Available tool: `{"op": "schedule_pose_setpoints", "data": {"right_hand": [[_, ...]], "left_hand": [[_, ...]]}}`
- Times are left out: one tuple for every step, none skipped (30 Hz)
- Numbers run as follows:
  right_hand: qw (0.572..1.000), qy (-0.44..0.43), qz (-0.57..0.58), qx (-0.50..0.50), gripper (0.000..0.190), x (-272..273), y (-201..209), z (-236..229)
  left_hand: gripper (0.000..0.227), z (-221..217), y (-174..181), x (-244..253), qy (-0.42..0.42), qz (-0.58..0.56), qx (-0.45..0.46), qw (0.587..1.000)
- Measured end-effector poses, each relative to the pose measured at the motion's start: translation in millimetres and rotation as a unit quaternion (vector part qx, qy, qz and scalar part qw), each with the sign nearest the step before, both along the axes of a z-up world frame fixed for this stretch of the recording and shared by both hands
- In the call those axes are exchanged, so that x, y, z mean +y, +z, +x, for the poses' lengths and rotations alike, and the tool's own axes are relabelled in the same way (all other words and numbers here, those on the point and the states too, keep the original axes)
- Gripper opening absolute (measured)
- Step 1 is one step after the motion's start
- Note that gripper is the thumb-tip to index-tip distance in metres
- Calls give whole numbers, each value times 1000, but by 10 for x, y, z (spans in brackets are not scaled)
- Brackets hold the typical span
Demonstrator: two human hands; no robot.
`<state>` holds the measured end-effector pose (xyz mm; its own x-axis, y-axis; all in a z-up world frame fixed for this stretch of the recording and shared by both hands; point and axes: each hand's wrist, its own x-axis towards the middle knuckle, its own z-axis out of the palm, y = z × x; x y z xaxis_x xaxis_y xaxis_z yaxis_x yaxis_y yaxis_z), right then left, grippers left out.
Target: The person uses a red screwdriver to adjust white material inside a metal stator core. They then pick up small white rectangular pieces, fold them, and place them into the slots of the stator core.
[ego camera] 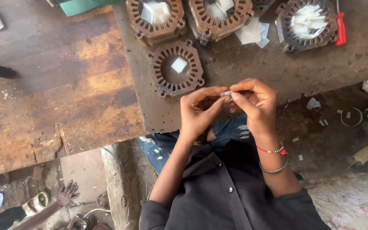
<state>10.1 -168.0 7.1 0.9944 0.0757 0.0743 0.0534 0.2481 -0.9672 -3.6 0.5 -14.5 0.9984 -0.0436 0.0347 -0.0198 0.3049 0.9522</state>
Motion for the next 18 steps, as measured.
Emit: {"op": "schedule_pose_setpoints", "data": {"right_hand": [[1000, 0, -1, -4, 8, 6, 23, -5], [1000, 3, -1, -7, 8, 20, 31, -16], [1000, 2, -4, -2, 9, 26, 34, -24], [1000, 1, -5, 4, 10, 29, 35, -26], [1000, 0, -6, 10, 10, 31, 34, -27], [1000, 2, -6, 7, 10, 34, 35, -34], [1000, 3, -5, 4, 11, 36, 38, -38], [1000, 4, -5, 1, 11, 42, 43, -38], [1000, 1, -15, -4, 12, 49, 52, -41], [1000, -1, -26, -6, 13, 46, 67, -57], [999, -3, -36, -9, 13, 46, 82, -74], [999, 5, -51, -7, 13, 42, 98, -84], [998, 13, -66, -4, 13, 26, 117, -91], [997, 19, -77, -2, 13, 38, 121, -98], [996, 21, -83, -17, 10, 43, 121, -100], [995, 20, -92, -32, 7, 17, 127, -107], [994, 19, -101, -47, 4, 6, 124, -120], [995, 9, -88, -49, 3, -2, 125, -137]], "left_hand": [[26, 9, 9, 7, -4, 6, -3, 1000], [24, 5, 7, 8, -3, -11, 1, 1000], [23, 2, -1, 1, -1, -27, 5, 1000], [22, 0, -12, 2, 1, -42, 8, 999], [22, 3, -24, 3, 1, -41, 6, 999], [21, 0, -35, 1, 2, -39, 5, 999], [21, -3, -46, 4, 4, -38, 4, 999], [20, -4, -53, 9, 0, -35, 4, 999], [20, -7, -60, 17, -3, -33, 4, 999], [20, -21, -67, 19, -5, -31, 6, 999], [19, -24, -76, 20, -6, -40, 5, 999], [19, -19, -84, 20, -6, -49, 3, 999], [19, -23, -86, 17, -5, -59, 1, 998], [19, -26, -76, 34, -9, -61, -9, 998], [20, -29, -60, 44, -14, -64, -19, 998], [21, -41, -43, 40, -22, -70, -29, 997], [23, -62, -19, 46, -23, -55, -21, 998], [25, -68, 9, 33, -26, -42, -14, 999]]}}
